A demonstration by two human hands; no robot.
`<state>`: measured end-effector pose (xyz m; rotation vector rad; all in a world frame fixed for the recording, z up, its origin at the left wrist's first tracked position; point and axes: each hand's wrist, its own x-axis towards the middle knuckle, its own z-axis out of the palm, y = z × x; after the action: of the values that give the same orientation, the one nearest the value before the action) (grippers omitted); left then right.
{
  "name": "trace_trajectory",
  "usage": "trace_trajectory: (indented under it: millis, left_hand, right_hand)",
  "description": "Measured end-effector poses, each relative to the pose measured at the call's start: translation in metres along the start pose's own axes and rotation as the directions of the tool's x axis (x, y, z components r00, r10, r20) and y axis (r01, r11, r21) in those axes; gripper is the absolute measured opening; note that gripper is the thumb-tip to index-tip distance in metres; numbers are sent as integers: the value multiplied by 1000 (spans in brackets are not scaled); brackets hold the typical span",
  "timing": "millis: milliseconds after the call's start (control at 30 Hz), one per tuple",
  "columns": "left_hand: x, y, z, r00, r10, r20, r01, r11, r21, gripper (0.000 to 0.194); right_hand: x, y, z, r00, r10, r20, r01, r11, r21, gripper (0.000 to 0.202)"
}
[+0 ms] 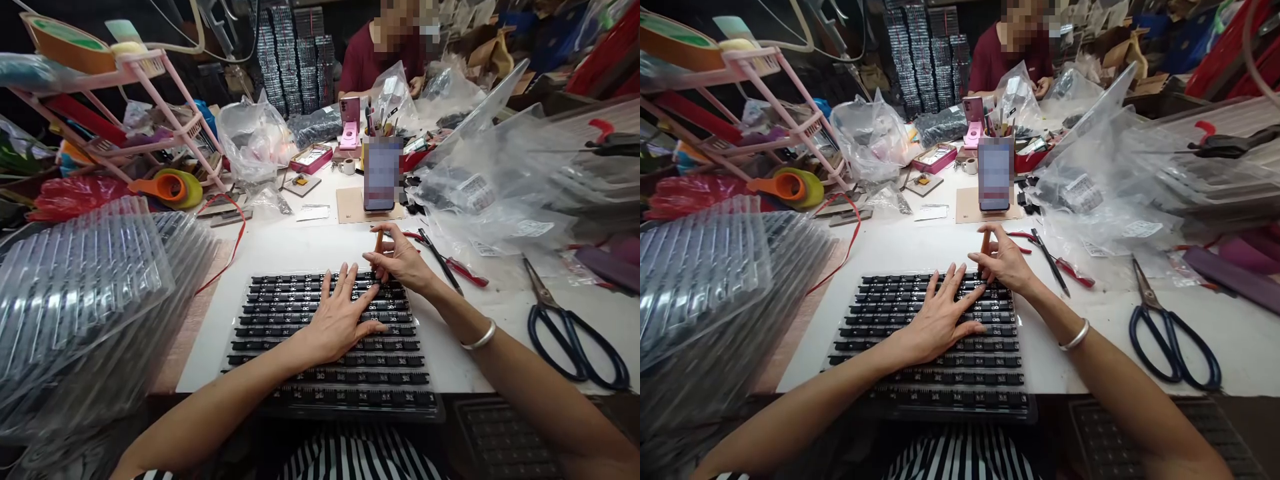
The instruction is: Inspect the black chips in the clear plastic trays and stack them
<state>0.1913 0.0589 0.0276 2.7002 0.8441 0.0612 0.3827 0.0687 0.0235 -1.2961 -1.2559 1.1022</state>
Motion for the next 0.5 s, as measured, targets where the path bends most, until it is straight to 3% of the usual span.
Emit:
trace_trajectory:
  millis: [500]
  left_hand:
    - [0,-1,1,1000,9,-3,-9,1000,-11,71]
  right_hand:
    - [0,-1,3,999,-28,19,28,999,-16,52]
